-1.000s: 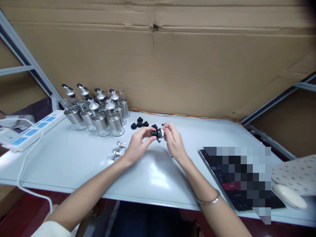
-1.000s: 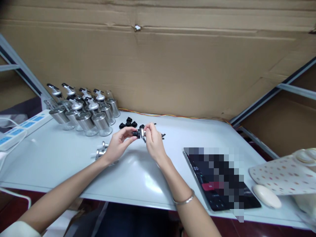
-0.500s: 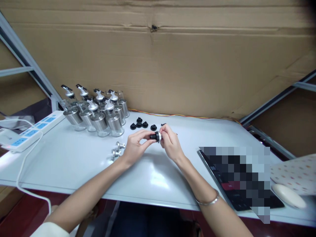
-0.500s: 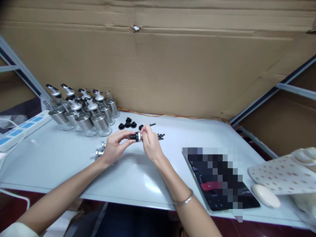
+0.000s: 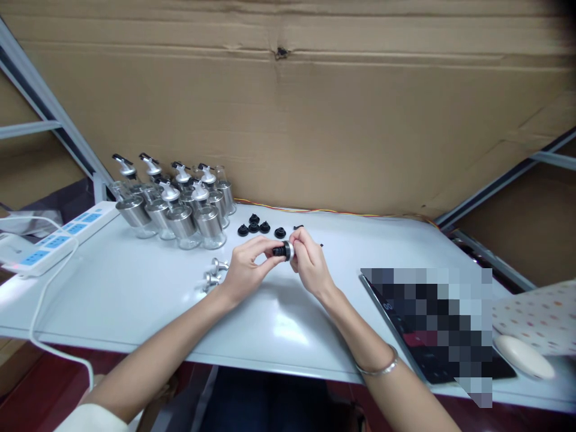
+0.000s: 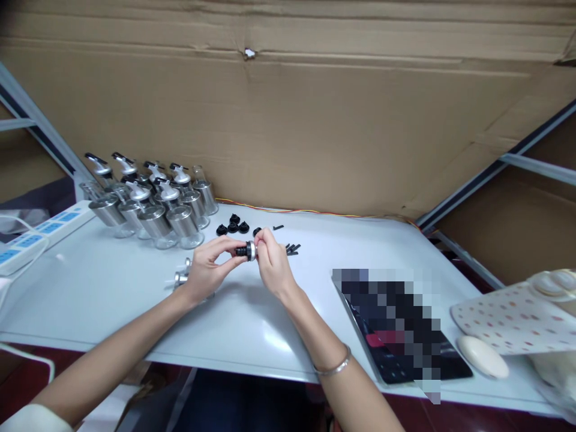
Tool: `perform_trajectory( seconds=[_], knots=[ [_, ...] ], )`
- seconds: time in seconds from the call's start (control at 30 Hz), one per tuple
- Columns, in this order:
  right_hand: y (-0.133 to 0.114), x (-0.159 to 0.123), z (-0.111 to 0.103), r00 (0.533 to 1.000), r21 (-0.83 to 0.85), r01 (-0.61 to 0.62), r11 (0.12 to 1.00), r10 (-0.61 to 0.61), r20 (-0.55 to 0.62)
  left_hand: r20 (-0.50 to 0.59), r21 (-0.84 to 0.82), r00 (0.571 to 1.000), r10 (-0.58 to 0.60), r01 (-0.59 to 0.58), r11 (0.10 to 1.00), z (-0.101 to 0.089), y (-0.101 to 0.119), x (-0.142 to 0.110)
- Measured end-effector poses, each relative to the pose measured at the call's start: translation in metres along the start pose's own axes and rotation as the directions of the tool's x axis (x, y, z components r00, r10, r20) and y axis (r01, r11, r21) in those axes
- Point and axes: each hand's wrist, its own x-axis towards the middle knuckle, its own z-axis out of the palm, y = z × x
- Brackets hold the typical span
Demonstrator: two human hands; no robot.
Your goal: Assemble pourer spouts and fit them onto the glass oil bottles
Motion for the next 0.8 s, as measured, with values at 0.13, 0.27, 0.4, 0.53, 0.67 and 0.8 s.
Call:
perform_trajectory(
  seconds=[0.13, 0.27, 0.4, 0.53, 0.67, 0.8],
  knots=[
    [0.000, 0.000, 0.000, 1.000, -0.021, 0.003, 1.000, -0.003, 0.010, 0.012, 0.031, 1.000, 0.000, 0.000, 1.000, 0.000, -0.001, -0.001],
    [0.002, 0.001, 0.001, 0.999, 0.005, -0.031, 1.000, 0.030, 0.015, 0.032, 0.028, 0.999, -0.006, 0.005, 1.000, 0.001, -0.004, -0.002],
    [0.000, 0.004, 0.002, 0.985, 0.204, -0.170, 0.964, 0.162, 0.056, 0.065, 0.019, 0.998, 0.003, -0.004, 1.000, 0.003, -0.009, -0.001],
    [-0.006, 0.008, 0.002, 0.936, 0.422, -0.351, 0.836, 0.305, 0.175, 0.090, 0.056, 0.994, 0.059, -0.064, 0.996, 0.002, -0.010, 0.000],
    [-0.010, 0.008, 0.000, 0.907, 0.478, -0.420, 0.771, 0.362, 0.213, 0.142, 0.068, 0.977, 0.159, -0.170, 0.983, 0.000, -0.009, -0.001],
    [-0.012, 0.007, -0.001, 0.888, 0.481, -0.458, 0.748, 0.370, 0.272, 0.187, 0.153, 0.954, 0.232, -0.262, 0.953, -0.001, -0.010, -0.002]
  ],
)
